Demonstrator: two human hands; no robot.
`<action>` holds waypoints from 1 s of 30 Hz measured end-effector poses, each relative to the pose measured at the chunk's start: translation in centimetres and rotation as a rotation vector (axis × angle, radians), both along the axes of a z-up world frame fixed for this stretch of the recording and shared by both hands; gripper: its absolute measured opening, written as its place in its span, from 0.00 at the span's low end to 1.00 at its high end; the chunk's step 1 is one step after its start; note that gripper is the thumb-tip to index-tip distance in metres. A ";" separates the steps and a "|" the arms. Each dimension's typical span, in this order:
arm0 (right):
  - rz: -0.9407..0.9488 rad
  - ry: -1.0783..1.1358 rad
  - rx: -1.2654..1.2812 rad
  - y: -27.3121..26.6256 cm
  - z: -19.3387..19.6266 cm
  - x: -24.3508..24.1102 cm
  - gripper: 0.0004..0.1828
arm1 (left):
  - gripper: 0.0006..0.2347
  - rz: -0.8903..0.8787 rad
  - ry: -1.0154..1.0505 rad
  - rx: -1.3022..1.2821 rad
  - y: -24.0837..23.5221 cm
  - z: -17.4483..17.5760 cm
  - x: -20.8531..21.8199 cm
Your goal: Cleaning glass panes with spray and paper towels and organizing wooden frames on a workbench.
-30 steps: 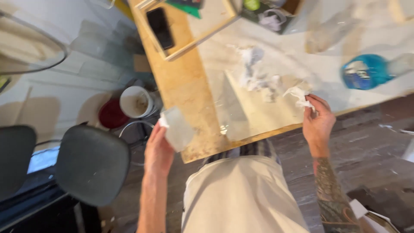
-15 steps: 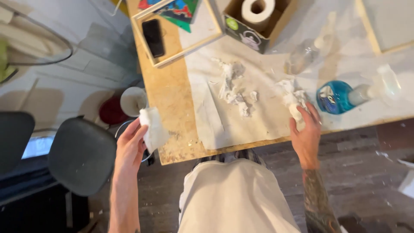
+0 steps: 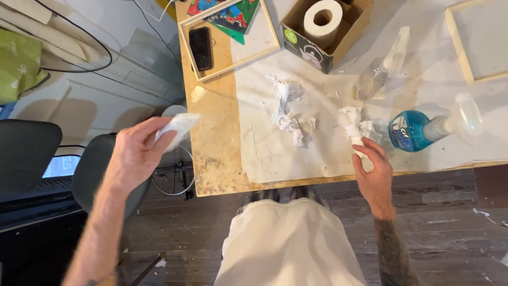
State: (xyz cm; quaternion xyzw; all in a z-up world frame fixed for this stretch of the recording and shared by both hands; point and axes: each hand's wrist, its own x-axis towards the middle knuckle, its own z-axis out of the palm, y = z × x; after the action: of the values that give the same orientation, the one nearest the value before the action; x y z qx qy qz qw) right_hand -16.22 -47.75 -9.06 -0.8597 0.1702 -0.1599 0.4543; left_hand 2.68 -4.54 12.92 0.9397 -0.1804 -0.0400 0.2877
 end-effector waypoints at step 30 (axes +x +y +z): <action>-0.137 -0.372 0.105 7.7 1.9 7.1 0.24 | 0.11 -0.580 -0.400 0.084 -3.5 -7.0 0.8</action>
State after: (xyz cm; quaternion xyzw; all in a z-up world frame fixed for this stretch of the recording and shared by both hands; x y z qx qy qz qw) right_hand -9.14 -40.08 -7.16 -0.7769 0.1494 -0.3375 0.5101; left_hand 3.44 -8.04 5.90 0.8496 -0.4907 0.0576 0.1845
